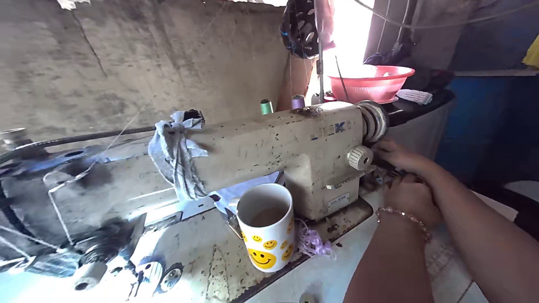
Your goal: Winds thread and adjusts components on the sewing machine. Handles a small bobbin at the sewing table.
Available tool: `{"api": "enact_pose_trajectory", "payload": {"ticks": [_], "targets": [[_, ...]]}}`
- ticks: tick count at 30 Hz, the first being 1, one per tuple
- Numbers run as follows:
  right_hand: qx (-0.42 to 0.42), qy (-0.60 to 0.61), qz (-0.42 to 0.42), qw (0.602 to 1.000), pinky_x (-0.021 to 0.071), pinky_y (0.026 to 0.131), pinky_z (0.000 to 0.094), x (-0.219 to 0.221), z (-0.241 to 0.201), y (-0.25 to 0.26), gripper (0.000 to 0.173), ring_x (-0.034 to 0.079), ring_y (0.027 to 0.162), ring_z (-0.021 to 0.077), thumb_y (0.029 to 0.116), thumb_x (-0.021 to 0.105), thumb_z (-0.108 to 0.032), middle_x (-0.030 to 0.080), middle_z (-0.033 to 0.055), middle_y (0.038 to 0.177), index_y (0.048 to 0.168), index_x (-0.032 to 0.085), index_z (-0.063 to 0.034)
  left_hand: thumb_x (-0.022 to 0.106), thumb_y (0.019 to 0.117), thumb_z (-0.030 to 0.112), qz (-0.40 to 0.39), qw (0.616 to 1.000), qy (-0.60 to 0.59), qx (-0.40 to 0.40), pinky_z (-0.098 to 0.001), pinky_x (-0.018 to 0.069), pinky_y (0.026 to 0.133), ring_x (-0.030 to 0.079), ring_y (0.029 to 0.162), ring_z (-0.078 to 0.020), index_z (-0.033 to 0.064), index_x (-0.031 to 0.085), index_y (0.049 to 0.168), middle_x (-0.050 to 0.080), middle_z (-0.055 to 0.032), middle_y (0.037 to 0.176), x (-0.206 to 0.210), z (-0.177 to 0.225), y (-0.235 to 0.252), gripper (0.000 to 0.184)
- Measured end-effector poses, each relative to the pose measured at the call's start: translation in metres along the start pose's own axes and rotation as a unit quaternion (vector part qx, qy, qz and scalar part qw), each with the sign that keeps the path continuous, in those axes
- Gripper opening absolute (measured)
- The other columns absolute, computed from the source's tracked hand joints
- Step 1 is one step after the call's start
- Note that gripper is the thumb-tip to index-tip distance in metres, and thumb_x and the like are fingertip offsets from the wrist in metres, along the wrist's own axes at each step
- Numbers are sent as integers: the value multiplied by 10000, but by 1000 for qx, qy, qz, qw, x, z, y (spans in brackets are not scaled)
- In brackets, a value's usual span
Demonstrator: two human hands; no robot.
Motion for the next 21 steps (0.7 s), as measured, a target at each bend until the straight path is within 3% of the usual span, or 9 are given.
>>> {"api": "enact_pose_trajectory", "payload": {"ticks": [4,8,10,12,16,18,19,21], "targets": [[-19,-63,-98,993,468,977,508,5,16,-2,181,627,1047,354,1020,556,0,674,250,1038,992,702,103,603,1006,201,-4,1000,5,10,-577,372,1135,459,1408,-294,70,711,1229,551,-76,1481,2,0,1,280],[43,91,-70,992,493,832,393,-11,18,-28,169,594,889,201,1035,562,-59,642,138,957,963,678,41,493,1070,220,-3,1000,-17,25,-582,348,1150,448,1424,-298,87,707,1259,545,-82,1495,2,0,1,315],[41,134,-7,990,488,894,441,-15,12,-27,174,590,977,236,1046,555,-84,630,170,1052,1009,662,48,496,1067,200,-10,999,-19,30,-593,337,1159,431,1440,-313,74,698,1272,533,-100,1506,4,2,2,314],[30,99,30,994,459,1014,519,-11,1,-15,219,586,1151,333,1058,546,-103,626,237,1202,1080,675,72,558,1029,188,-13,1000,-6,21,-586,344,1157,434,1439,-307,54,695,1261,518,-97,1524,2,2,1,300],[5,-3,-44,999,391,1109,530,6,7,0,234,536,1278,401,1049,521,-33,610,277,1293,1174,679,86,612,994,154,-19,1000,5,-3,-554,375,1146,458,1407,-321,9,705,1194,522,-130,1499,0,2,-2,264],[0,-50,-99,994,425,1066,527,7,14,-2,208,579,1206,380,1035,548,-33,640,266,1215,1122,694,86,575,1017,168,-18,1000,4,4,-559,372,1146,455,1411,-318,42,696,1249,531,-125,1492,-1,3,-3,290],[-11,-68,-121,990,464,991,513,5,15,-7,165,618,1095,350,1012,580,-21,668,244,1102,1035,708,81,548,1037,177,-18,1000,0,11,-563,364,1148,451,1417,-315,61,685,1290,537,-120,1490,-1,3,-4,310],[-4,-32,-136,990,476,894,456,-3,11,-23,115,608,972,283,976,610,11,661,199,997,950,710,62,505,1061,180,-18,999,0,29,-552,359,1154,465,1411,-302,65,696,1266,571,-100,1466,-2,4,-4,304]]}}
Point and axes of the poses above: each hand's wrist, its own y-axis towards the middle knuckle, its own x-axis out of the palm, z = x × y, the point moved 5 cm from there along y, towards the middle knuckle
